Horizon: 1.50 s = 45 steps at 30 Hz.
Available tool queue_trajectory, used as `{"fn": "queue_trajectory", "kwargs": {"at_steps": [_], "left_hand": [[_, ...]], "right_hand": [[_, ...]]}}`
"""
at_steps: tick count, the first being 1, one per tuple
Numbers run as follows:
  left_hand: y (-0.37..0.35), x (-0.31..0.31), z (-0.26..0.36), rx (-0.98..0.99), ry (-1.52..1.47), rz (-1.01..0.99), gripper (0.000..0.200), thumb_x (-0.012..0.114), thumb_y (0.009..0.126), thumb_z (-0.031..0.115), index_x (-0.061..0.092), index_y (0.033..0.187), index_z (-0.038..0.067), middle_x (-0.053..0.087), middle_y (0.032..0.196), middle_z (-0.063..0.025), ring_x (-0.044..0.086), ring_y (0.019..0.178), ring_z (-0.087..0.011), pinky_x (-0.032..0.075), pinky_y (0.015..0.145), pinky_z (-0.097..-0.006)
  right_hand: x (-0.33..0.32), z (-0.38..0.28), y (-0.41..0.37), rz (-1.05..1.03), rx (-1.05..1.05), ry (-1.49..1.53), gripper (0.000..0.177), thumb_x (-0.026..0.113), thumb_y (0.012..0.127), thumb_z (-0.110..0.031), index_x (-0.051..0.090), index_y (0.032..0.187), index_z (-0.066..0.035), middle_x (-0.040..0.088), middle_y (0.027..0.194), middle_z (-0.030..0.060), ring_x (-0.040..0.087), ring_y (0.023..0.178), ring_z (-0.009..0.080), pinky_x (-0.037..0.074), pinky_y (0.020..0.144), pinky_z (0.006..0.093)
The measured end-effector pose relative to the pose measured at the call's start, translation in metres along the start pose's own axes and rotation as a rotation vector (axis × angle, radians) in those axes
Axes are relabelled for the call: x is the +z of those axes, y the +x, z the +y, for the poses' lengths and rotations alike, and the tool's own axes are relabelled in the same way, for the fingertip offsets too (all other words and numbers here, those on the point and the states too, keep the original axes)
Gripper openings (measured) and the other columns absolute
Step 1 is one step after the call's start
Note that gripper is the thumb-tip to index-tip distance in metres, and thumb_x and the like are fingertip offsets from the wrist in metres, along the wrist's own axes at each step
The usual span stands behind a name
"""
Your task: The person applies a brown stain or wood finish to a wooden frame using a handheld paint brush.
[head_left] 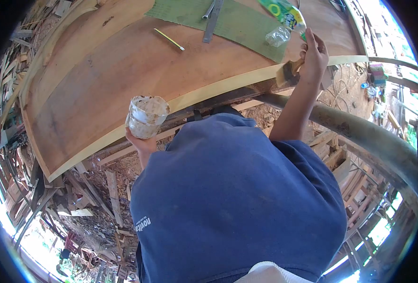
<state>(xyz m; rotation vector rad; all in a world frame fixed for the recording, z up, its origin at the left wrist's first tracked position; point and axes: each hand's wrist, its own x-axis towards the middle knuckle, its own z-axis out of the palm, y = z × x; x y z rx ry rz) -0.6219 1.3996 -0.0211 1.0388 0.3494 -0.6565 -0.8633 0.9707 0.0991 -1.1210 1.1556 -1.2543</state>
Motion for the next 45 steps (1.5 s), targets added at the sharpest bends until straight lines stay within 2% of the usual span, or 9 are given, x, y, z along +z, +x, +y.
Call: {"fn": "queue_trajectory", "kwargs": {"at_steps": [2,16,26,28,29,34,36,40,45], "left_hand": [[0.0,-0.002,-0.001,-0.023,-0.006,0.039,0.066,0.04,0.09,0.061,0.041,0.142,0.021,0.039,0.148,-0.0034,0.035,0.137,-0.0298,0.031,0.109,-0.0536],[-0.001,-0.007,-0.003,-0.013,0.02,-0.004,0.07,0.039,0.089,0.064,0.037,0.144,0.02,0.036,0.15,-0.0049,0.033,0.138,-0.0308,0.031,0.109,-0.0539],[0.004,-0.016,-0.008,-0.006,-0.033,-0.018,0.07,0.041,0.088,0.065,0.038,0.143,0.022,0.037,0.149,-0.0047,0.034,0.137,-0.0308,0.032,0.108,-0.054],[0.002,-0.012,-0.008,0.015,-0.01,-0.008,0.072,0.042,0.087,0.066,0.038,0.143,0.022,0.037,0.149,-0.0046,0.034,0.137,-0.0308,0.033,0.107,-0.055],[0.002,-0.012,-0.009,0.019,-0.013,-0.005,0.072,0.042,0.087,0.066,0.038,0.143,0.022,0.037,0.149,-0.0046,0.034,0.137,-0.0308,0.033,0.107,-0.055],[0.003,-0.017,-0.011,-0.018,-0.024,0.049,0.073,0.042,0.086,0.067,0.038,0.143,0.022,0.038,0.148,-0.005,0.034,0.137,-0.0311,0.034,0.106,-0.056],[0.001,-0.013,-0.01,-0.01,-0.028,0.054,0.073,0.042,0.086,0.067,0.039,0.143,0.022,0.038,0.148,-0.0048,0.034,0.137,-0.0308,0.033,0.107,-0.0554],[-0.001,-0.013,-0.015,-0.037,-0.104,0.108,0.074,0.043,0.085,0.067,0.039,0.143,0.022,0.038,0.148,-0.004,0.034,0.137,-0.0299,0.031,0.109,-0.0531],[0.005,-0.034,-0.026,-0.007,-0.187,0.047,0.074,0.047,0.084,0.066,0.04,0.143,0.021,0.039,0.148,-0.0036,0.035,0.137,-0.0297,0.031,0.11,-0.0524]], "right_hand": [[-0.015,0.019,0.011,0.218,0.016,-0.196,0.034,0.08,0.08,-0.023,0.062,0.096,0.001,0.065,0.08,0.0074,0.051,0.059,0.0059,0.034,0.045,0.0172],[-0.058,0.135,0.04,0.379,0.342,0.018,0.041,0.082,0.077,-0.024,0.048,0.091,-0.006,0.062,0.074,0.0083,0.05,0.05,0.0093,0.031,0.036,0.0208],[-0.062,0.16,0.045,0.196,0.387,-0.241,0.029,0.076,0.082,-0.022,0.057,0.088,-0.001,0.064,0.074,0.0101,0.058,0.05,0.0129,0.039,0.039,0.023],[-0.052,0.158,0.048,0.125,0.326,-0.649,0.032,0.073,0.084,-0.024,0.063,0.093,0.005,0.069,0.083,0.0175,0.066,0.06,0.0213,0.05,0.052,0.0316],[-0.048,0.17,0.057,0.084,0.205,-0.91,0.033,0.065,0.087,-0.026,0.067,0.099,0.005,0.07,0.094,0.0208,0.069,0.08,0.031,0.053,0.074,0.0382],[0.052,0.164,0.029,-0.359,-0.167,-0.907,0.028,0.058,0.086,-0.02,0.07,0.108,-0.006,0.07,0.105,0.0162,0.066,0.1,0.0317,0.05,0.087,0.0376],[0.118,0.131,-0.018,-0.661,-0.115,-1.064,0.033,0.055,0.082,-0.011,0.066,0.112,-0.006,0.068,0.105,0.0202,0.065,0.1,0.0339,0.052,0.085,0.0419],[0.21,0.156,-0.086,-1.183,-0.271,-1.399,0.06,0.049,0.09,-0.011,0.037,0.146,-0.031,0.071,0.101,0.0103,0.069,0.092,0.0288,0.055,0.074,0.0414],[0.261,0.198,-0.087,-1.318,-0.448,-1.616,0.07,0.049,0.092,-0.01,0.022,0.151,-0.037,0.071,0.1,0.0075,0.07,0.087,0.0233,0.055,0.069,0.0387]]}}
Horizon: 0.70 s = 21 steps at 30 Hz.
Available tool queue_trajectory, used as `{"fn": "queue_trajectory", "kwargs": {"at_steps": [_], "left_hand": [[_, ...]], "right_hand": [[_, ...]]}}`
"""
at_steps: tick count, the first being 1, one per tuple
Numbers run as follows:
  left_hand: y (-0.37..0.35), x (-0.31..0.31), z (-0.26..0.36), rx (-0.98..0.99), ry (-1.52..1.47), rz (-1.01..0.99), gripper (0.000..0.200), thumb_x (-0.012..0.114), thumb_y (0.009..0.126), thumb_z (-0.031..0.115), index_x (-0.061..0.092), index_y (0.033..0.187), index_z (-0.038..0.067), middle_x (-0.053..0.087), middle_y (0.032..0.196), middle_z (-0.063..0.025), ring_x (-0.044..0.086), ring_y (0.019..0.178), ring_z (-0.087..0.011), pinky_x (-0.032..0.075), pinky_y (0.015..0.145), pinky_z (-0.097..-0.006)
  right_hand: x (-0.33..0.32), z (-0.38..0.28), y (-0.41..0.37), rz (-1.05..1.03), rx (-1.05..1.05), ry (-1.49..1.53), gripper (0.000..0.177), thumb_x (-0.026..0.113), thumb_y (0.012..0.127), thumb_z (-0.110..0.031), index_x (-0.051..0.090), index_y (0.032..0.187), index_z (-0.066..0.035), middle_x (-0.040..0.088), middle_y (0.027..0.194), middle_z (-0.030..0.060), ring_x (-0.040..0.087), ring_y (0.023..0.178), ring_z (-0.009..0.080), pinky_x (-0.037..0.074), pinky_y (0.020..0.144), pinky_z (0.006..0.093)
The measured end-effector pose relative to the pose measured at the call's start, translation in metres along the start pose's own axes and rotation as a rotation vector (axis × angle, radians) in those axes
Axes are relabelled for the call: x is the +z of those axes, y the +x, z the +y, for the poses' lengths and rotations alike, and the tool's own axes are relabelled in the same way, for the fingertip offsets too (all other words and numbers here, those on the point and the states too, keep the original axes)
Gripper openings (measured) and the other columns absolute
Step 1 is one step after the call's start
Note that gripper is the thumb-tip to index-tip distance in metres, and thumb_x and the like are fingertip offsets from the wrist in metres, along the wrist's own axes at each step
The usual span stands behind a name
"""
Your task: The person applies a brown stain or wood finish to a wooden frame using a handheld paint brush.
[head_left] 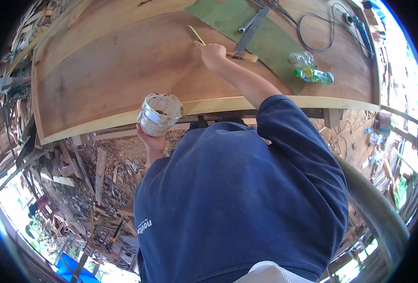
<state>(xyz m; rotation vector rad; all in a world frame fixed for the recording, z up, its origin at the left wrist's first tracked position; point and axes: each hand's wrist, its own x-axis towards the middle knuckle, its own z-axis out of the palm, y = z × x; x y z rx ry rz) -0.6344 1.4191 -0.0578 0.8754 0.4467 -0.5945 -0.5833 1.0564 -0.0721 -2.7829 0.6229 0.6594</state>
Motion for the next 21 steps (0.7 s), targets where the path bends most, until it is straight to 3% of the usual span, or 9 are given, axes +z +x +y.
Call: {"fn": "queue_trajectory", "kwargs": {"at_steps": [6,10,12,16,21], "left_hand": [[-0.004,0.011,-0.004,0.046,-0.039,0.019,0.075,0.05,0.083,0.065,0.039,0.143,0.021,0.04,0.147,-0.0037,0.036,0.136,-0.0296,0.031,0.109,-0.0525],[0.0,0.002,-0.005,0.027,-0.048,0.043,0.076,0.05,0.083,0.064,0.039,0.143,0.02,0.04,0.147,-0.0042,0.037,0.136,-0.0295,0.032,0.109,-0.0523],[-0.001,0.006,-0.003,0.031,-0.037,0.05,0.075,0.05,0.083,0.065,0.039,0.143,0.02,0.04,0.147,-0.0041,0.037,0.135,-0.0296,0.032,0.109,-0.0523],[-0.004,0.011,0.0,-0.027,-0.069,0.104,0.075,0.049,0.084,0.065,0.04,0.143,0.019,0.04,0.147,-0.0039,0.037,0.135,-0.0298,0.032,0.109,-0.052],[-0.002,0.006,-0.005,0.048,-0.043,0.077,0.074,0.047,0.085,0.065,0.039,0.143,0.019,0.04,0.147,-0.0051,0.036,0.135,-0.0305,0.032,0.108,-0.0517]], "right_hand": [[0.003,0.034,0.022,0.068,0.063,-0.117,0.092,0.059,0.085,-0.002,0.008,0.153,-0.038,0.071,0.097,0.0058,0.071,0.083,0.0238,0.056,0.064,0.0379],[-0.001,0.069,0.027,0.155,0.139,-0.167,0.092,0.057,0.087,-0.002,0.004,0.153,-0.039,0.071,0.101,0.0076,0.071,0.084,0.0243,0.056,0.063,0.038],[-0.024,0.075,0.014,-0.04,0.121,-0.227,0.092,0.056,0.087,-0.003,0.001,0.153,-0.038,0.071,0.106,0.0091,0.071,0.087,0.0257,0.056,0.067,0.0385],[-0.018,0.088,0.024,-0.015,0.178,-0.181,0.092,0.055,0.087,-0.003,0.0,0.153,-0.038,0.07,0.108,0.01,0.071,0.09,0.0261,0.056,0.071,0.039],[-0.005,0.152,0.025,0.054,0.247,-0.133,0.091,0.054,0.089,-0.004,0.001,0.151,-0.044,0.069,0.11,0.012,0.07,0.095,0.0272,0.056,0.076,0.0415]]}}
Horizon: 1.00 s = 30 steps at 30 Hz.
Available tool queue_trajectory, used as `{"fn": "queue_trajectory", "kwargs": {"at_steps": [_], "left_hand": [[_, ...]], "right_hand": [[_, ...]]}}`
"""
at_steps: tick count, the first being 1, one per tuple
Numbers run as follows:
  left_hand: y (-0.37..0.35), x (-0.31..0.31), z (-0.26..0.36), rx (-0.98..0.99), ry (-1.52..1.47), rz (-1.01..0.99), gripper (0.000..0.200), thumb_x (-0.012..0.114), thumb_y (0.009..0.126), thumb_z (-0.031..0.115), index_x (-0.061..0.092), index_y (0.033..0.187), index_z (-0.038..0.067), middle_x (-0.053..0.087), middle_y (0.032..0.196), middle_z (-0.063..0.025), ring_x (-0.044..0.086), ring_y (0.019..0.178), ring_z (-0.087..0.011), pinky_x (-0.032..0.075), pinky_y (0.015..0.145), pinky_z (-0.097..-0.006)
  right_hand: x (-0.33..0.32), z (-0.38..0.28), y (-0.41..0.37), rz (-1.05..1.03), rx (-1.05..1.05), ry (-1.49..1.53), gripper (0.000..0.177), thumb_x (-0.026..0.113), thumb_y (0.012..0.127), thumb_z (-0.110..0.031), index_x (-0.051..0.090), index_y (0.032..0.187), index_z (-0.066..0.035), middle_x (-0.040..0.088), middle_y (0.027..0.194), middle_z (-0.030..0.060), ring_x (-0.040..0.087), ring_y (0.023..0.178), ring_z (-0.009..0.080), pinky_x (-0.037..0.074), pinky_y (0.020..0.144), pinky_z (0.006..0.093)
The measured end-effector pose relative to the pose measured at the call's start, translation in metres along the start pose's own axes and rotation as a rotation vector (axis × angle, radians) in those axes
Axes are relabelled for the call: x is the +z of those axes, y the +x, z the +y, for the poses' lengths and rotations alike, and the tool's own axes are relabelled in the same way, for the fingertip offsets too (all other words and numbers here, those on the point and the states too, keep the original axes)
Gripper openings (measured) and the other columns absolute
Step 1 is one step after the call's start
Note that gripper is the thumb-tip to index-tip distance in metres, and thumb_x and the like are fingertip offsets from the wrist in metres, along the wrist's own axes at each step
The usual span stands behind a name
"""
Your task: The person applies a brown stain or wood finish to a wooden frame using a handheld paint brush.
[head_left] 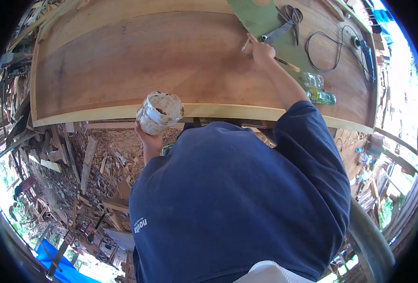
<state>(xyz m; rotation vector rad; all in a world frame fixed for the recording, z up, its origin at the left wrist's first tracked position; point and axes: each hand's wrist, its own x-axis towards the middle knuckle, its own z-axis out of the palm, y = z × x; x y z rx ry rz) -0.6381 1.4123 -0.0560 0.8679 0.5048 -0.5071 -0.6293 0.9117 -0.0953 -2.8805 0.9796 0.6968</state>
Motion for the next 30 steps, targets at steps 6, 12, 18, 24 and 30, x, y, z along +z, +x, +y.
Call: {"fn": "queue_trajectory", "kwargs": {"at_steps": [6,12,18,24,30], "left_hand": [[0.003,-0.004,-0.002,0.036,0.034,-0.004,0.076,0.047,0.085,0.065,0.037,0.144,0.019,0.038,0.148,-0.0071,0.035,0.136,-0.031,0.032,0.109,-0.0514],[-0.001,0.005,0.0,0.032,0.046,-0.007,0.076,0.047,0.085,0.065,0.036,0.145,0.02,0.036,0.149,-0.0076,0.033,0.137,-0.0312,0.031,0.109,-0.0521],[0.0,0.0,-0.004,0.042,0.024,-0.021,0.074,0.047,0.085,0.064,0.036,0.145,0.021,0.034,0.149,-0.0073,0.031,0.138,-0.0321,0.031,0.108,-0.0551],[-0.001,0.008,-0.001,0.028,0.007,-0.01,0.072,0.045,0.086,0.063,0.037,0.145,0.021,0.036,0.149,-0.0067,0.034,0.137,-0.0324,0.033,0.107,-0.0562],[-0.005,0.017,0.012,-0.012,0.051,-0.07,0.068,0.045,0.088,0.059,0.039,0.143,0.021,0.038,0.148,-0.0064,0.035,0.137,-0.0314,0.034,0.107,-0.055]], "right_hand": [[0.004,0.038,-0.014,-0.054,0.09,-0.076,0.09,0.055,0.089,-0.007,0.002,0.15,-0.046,0.069,0.111,0.0134,0.069,0.095,0.0288,0.055,0.078,0.0414],[-0.002,0.084,-0.052,-0.106,0.192,-0.063,0.083,0.052,0.092,-0.014,0.002,0.15,-0.047,0.067,0.114,0.015,0.069,0.097,0.0289,0.055,0.078,0.0417],[0.042,0.173,-0.067,-0.221,0.381,-0.164,0.07,0.045,0.096,-0.021,0.007,0.151,-0.042,0.065,0.119,0.0149,0.066,0.106,0.0304,0.052,0.086,0.0444],[0.042,0.181,-0.072,-0.155,0.395,0.019,0.041,0.047,0.093,-0.019,0.054,0.134,-0.018,0.066,0.115,0.0152,0.065,0.106,0.0326,0.051,0.09,0.0445],[-0.047,0.056,-0.122,0.358,0.071,0.604,0.035,0.048,0.096,-0.028,0.069,0.099,-0.001,0.068,0.093,0.023,0.066,0.091,0.0352,0.051,0.081,0.0408]]}}
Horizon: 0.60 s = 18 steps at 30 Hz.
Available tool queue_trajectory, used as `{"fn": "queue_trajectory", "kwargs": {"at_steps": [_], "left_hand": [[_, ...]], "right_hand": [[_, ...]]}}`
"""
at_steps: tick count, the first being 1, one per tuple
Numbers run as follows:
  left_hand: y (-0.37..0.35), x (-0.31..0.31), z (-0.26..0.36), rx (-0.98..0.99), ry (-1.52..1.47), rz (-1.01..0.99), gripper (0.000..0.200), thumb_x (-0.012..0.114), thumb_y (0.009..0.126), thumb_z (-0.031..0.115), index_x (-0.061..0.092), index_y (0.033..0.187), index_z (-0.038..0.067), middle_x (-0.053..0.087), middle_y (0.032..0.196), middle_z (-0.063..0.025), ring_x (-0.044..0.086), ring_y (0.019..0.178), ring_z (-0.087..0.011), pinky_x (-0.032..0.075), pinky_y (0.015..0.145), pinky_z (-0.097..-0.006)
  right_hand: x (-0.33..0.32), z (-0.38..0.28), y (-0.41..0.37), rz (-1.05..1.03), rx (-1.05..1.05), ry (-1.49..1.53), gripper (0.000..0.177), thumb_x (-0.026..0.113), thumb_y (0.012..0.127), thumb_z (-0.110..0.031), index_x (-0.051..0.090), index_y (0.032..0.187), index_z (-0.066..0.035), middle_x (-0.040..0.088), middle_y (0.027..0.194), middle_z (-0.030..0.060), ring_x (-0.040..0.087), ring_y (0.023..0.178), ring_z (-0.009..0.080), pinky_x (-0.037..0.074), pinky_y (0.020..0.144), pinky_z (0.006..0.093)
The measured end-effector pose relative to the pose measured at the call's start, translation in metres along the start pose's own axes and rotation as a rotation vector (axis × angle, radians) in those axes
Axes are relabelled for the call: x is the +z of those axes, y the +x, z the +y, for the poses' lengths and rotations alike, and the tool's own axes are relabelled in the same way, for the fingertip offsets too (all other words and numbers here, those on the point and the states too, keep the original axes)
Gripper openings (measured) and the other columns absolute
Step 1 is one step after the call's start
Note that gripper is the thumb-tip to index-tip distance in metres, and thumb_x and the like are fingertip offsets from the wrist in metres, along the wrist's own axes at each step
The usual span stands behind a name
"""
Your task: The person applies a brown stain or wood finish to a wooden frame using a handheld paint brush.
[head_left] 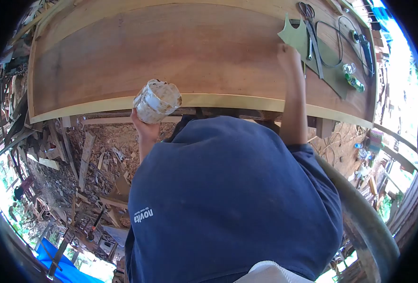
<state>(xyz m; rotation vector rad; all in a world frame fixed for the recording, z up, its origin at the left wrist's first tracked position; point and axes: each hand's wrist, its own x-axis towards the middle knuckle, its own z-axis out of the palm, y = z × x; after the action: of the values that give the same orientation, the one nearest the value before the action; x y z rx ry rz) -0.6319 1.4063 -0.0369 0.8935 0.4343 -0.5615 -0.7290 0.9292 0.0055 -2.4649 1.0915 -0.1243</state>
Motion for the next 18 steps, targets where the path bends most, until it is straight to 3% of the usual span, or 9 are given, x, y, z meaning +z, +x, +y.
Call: {"fn": "queue_trajectory", "kwargs": {"at_steps": [1,2,4,6,8,11,13,16,18], "left_hand": [[0.0,0.002,0.003,-0.024,0.009,0.015,0.067,0.046,0.088,0.058,0.039,0.143,0.021,0.038,0.148,-0.0064,0.035,0.137,-0.0314,0.033,0.107,-0.0548],[-0.002,0.007,0.003,-0.027,0.019,0.012,0.067,0.046,0.088,0.058,0.039,0.143,0.021,0.038,0.148,-0.0064,0.035,0.137,-0.0314,0.033,0.107,-0.0548],[-0.006,0.016,0.0,0.223,0.289,0.027,0.066,0.045,0.088,0.057,0.041,0.142,0.019,0.039,0.147,-0.006,0.035,0.136,-0.0308,0.033,0.107,-0.0552],[0.007,-0.001,0.002,0.118,0.142,-0.01,0.065,0.043,0.089,0.057,0.042,0.14,0.018,0.04,0.146,-0.0082,0.036,0.135,-0.03,0.034,0.106,-0.0542],[0.012,-0.003,0.001,0.005,-0.009,-0.043,0.064,0.041,0.09,0.057,0.043,0.139,0.016,0.04,0.145,-0.0105,0.036,0.135,-0.0291,0.036,0.105,-0.0532],[0.011,-0.004,-0.003,-0.07,-0.016,-0.066,0.066,0.039,0.089,0.059,0.045,0.135,0.012,0.041,0.142,-0.0161,0.04,0.132,-0.0281,0.041,0.101,-0.0505],[0.012,-0.018,-0.011,-0.262,-0.137,-0.445,0.075,0.036,0.086,0.064,0.042,0.14,0.012,0.046,0.141,-0.0103,0.041,0.132,-0.0302,0.034,0.107,-0.051],[-0.004,-0.002,-0.012,-0.158,0.292,-0.267,0.077,0.036,0.085,0.065,0.041,0.14,0.011,0.045,0.14,-0.0119,0.04,0.132,-0.0311,0.035,0.107,-0.0508],[-0.005,-0.004,-0.012,-0.166,0.228,-0.224,0.077,0.037,0.085,0.065,0.041,0.141,0.012,0.044,0.142,-0.0114,0.039,0.133,-0.0313,0.034,0.107,-0.0511]], "right_hand": [[-0.005,-0.043,-0.018,0.062,-0.004,0.176,0.036,0.049,0.097,-0.031,0.069,0.096,-0.001,0.069,0.089,0.0212,0.067,0.084,0.033,0.051,0.078,0.0394],[-0.013,-0.085,-0.038,-0.108,0.166,0.495,0.036,0.049,0.1,-0.031,0.069,0.096,-0.002,0.068,0.084,0.0144,0.065,0.078,0.0235,0.049,0.074,0.0344],[-0.002,-0.131,-0.078,-0.156,-0.135,0.769,0.033,0.046,0.103,-0.025,0.068,0.096,-0.002,0.067,0.084,0.0086,0.061,0.081,0.0153,0.048,0.074,0.0314],[-0.005,-0.176,-0.119,-0.064,-0.409,0.702,0.033,0.046,0.103,-0.024,0.066,0.095,0.0,0.067,0.088,0.0092,0.061,0.086,0.0137,0.048,0.078,0.0298],[0.0,-0.203,-0.145,-0.443,-0.265,1.009,0.031,0.048,0.102,-0.025,0.065,0.094,0.0,0.067,0.086,0.0093,0.062,0.079,0.0146,0.05,0.074,0.0308],[0.014,-0.216,-0.158,-0.643,-0.187,0.903,0.033,0.05,0.101,-0.028,0.066,0.093,0.0,0.068,0.081,0.0083,0.064,0.071,0.0162,0.051,0.069,0.0318],[0.023,-0.213,-0.169,-0.705,-0.354,0.772,0.034,0.052,0.1,-0.03,0.067,0.093,-0.001,0.068,0.074,0.0064,0.065,0.065,0.0168,0.052,0.063,0.0321],[0.022,-0.19,-0.17,-0.696,-0.219,0.742,0.034,0.052,0.099,-0.03,0.067,0.091,-0.001,0.068,0.069,0.0063,0.067,0.067,0.017,0.053,0.064,0.0324],[-0.013,-0.142,-0.145,-0.524,-0.001,0.918,0.026,0.049,0.098,-0.021,0.067,0.095,-0.004,0.069,0.088,0.0065,0.069,0.072,0.0201,0.055,0.065,0.0341]]}}
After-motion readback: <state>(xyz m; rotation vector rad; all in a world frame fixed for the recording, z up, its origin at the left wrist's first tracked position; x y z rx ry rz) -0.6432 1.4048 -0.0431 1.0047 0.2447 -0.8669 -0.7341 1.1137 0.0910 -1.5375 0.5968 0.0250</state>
